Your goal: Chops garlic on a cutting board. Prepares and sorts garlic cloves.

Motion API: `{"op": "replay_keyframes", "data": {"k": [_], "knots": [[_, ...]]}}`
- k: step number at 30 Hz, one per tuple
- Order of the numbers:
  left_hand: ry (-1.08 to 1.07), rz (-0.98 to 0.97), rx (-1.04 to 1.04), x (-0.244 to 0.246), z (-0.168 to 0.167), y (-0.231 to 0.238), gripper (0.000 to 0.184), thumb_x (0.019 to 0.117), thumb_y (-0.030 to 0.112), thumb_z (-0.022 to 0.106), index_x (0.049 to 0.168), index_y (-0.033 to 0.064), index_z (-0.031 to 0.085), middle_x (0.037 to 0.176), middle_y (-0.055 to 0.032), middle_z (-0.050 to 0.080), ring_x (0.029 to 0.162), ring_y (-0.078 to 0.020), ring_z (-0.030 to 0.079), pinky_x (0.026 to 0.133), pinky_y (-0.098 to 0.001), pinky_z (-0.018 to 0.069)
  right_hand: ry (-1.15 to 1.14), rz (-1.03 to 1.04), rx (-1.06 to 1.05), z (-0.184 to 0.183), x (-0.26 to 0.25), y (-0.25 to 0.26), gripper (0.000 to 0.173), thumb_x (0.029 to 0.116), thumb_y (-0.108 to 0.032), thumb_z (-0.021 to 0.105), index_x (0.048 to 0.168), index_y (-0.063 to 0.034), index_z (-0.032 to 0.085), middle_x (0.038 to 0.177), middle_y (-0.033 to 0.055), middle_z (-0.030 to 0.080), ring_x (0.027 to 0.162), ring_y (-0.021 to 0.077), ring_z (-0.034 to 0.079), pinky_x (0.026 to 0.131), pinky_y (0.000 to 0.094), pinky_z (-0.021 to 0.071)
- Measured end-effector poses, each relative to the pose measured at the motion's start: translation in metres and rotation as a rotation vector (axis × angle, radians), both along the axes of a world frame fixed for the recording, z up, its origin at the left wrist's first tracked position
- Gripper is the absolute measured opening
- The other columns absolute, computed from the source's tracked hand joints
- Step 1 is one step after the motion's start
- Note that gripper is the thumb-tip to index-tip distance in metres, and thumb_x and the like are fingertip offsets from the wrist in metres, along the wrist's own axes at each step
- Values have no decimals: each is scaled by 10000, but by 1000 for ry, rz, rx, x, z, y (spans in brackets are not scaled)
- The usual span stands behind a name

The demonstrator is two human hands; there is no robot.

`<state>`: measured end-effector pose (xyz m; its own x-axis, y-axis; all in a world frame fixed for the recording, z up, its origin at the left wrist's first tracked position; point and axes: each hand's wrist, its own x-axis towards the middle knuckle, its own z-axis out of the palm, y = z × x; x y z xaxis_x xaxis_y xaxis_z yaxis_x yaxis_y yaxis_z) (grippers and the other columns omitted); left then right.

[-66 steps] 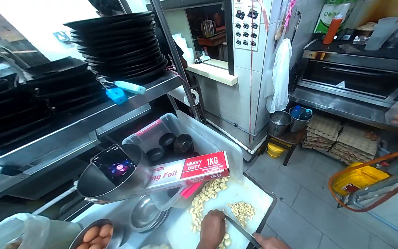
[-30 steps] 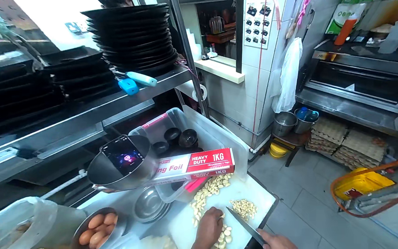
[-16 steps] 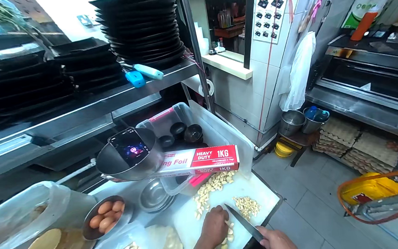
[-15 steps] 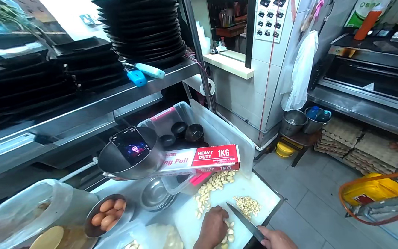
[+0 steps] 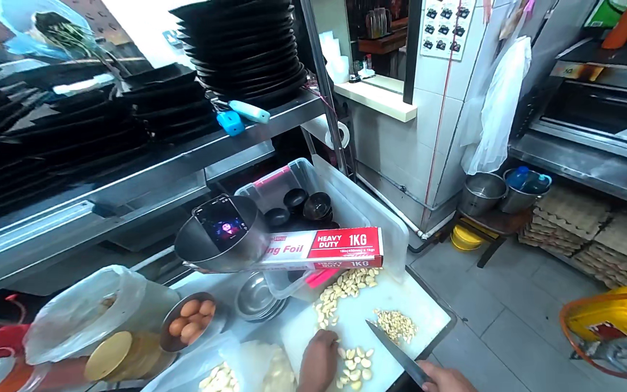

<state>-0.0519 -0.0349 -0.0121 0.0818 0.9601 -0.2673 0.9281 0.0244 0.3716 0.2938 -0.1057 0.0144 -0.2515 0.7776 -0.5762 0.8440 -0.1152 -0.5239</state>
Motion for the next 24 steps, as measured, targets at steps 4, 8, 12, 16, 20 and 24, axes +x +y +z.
{"op": "replay_keyframes", "data": {"k": [4,8,12,16,20,24], "knots": [[43,-102,-86,39,3,18,264,1000,294,566,1109,155,763,1137,-45,734,1114,-200,692,1000,-429,561,-56,71,44,13,1,6,456,1049,-330,518,1504,-310,524,1106,166,753,1017,397,727,878,647,561],[94,-181,-149,76,11,28,273,1006,306,543,1117,156,741,1125,-57,725,1102,-224,692,976,-452,569,-134,139,82,32,2,10,485,1057,-309,488,1541,-327,476,1079,183,745,990,415,725,818,647,575],[106,-140,-109,88,6,22,270,998,287,533,1105,158,746,1120,-49,725,1104,-210,692,973,-429,574,-90,173,55,15,6,14,450,1052,-303,507,1501,-270,515,1061,184,747,978,407,731,820,634,580],[144,-82,10,98,7,4,292,885,271,605,1134,239,754,1184,14,724,1159,-226,648,961,-501,528,-28,173,27,6,10,21,453,1050,-344,505,1499,-287,517,1056,165,754,980,386,734,849,618,575],[108,-116,178,113,-2,-28,401,862,360,629,1234,264,741,1351,45,673,1304,-209,580,1108,-532,432,64,99,-52,0,16,20,479,1049,-347,527,1519,-257,510,1139,168,748,1057,378,723,932,622,552],[224,-178,397,104,-29,-55,356,997,481,539,1225,289,733,1318,58,686,1357,-215,555,1212,-635,282,66,87,-38,-1,25,14,457,1050,-359,517,1503,-294,523,1106,144,756,1028,359,730,900,618,563]]}}
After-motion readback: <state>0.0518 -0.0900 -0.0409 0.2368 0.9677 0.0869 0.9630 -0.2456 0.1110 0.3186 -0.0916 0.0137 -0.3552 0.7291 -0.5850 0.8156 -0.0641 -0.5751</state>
